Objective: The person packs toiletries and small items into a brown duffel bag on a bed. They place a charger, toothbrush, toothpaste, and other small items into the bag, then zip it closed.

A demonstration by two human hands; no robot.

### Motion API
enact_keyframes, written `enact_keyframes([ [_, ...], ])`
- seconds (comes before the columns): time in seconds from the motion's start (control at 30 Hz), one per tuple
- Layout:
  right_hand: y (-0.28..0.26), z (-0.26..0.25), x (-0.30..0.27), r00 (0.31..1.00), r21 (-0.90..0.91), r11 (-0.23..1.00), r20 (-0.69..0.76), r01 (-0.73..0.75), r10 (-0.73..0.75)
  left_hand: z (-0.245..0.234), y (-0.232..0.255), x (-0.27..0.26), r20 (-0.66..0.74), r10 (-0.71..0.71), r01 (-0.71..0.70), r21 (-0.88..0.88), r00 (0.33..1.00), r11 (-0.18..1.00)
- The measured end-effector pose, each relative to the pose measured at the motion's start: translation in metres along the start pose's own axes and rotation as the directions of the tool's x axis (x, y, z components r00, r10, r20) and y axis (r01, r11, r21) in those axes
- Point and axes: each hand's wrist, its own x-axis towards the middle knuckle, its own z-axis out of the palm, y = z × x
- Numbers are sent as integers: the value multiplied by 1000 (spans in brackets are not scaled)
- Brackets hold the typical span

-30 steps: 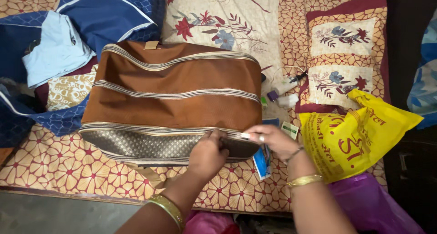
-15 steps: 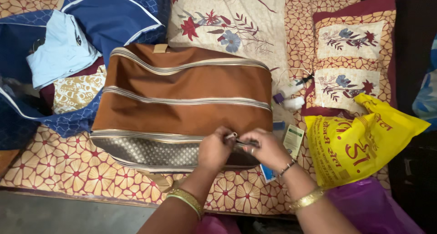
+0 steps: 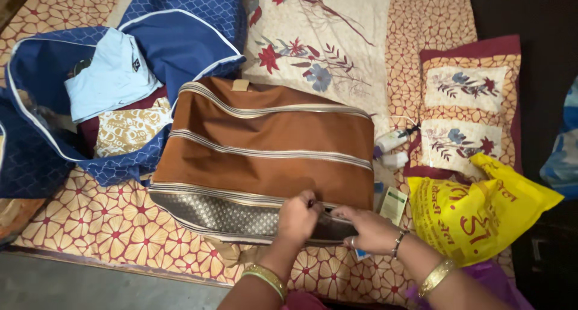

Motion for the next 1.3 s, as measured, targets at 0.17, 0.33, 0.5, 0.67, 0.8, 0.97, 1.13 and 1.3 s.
enact_keyframes([
  [0.17, 10, -17, 11, 987, 53, 999, 162, 13, -21, -18, -16, -2, -16, -46, 47, 102, 999, 994],
  [0.33, 13, -22, 9, 953, 118, 993, 301, 6, -41, -91, -70, -2, -207, -73, 121, 230, 976, 966],
  [0.5, -22, -28, 9, 952, -217, 975, 306, 39, 30, -124, -91, 8, -207, 136, -22, 474, 969, 880],
  [0.67, -97, 20, 58, 993, -77, 996, 106, -39, 47, -131, -91, 20, -149, 109, -44, 381, 983, 924],
  [0.8, -135, 68, 97, 922, -47, 999, -388, -4, -14, -140, -93, 24, -128, 33, 5, 284, 991, 959],
  [0.97, -115, 54, 72, 992, 155, 986, -97, -64, 80, -189, -108, 30, -146, -31, 97, 467, 989, 879],
  [1.13, -146, 62, 51, 995, -51, 994, -34, 96, -97, -276, -163, 16, -161, -169, 220, 390, 972, 894],
  [1.3, -196, 88, 71, 960, 70, 962, -82, -263, 268, -270, -204, 32, -115, -206, 224, 174, 972, 959],
])
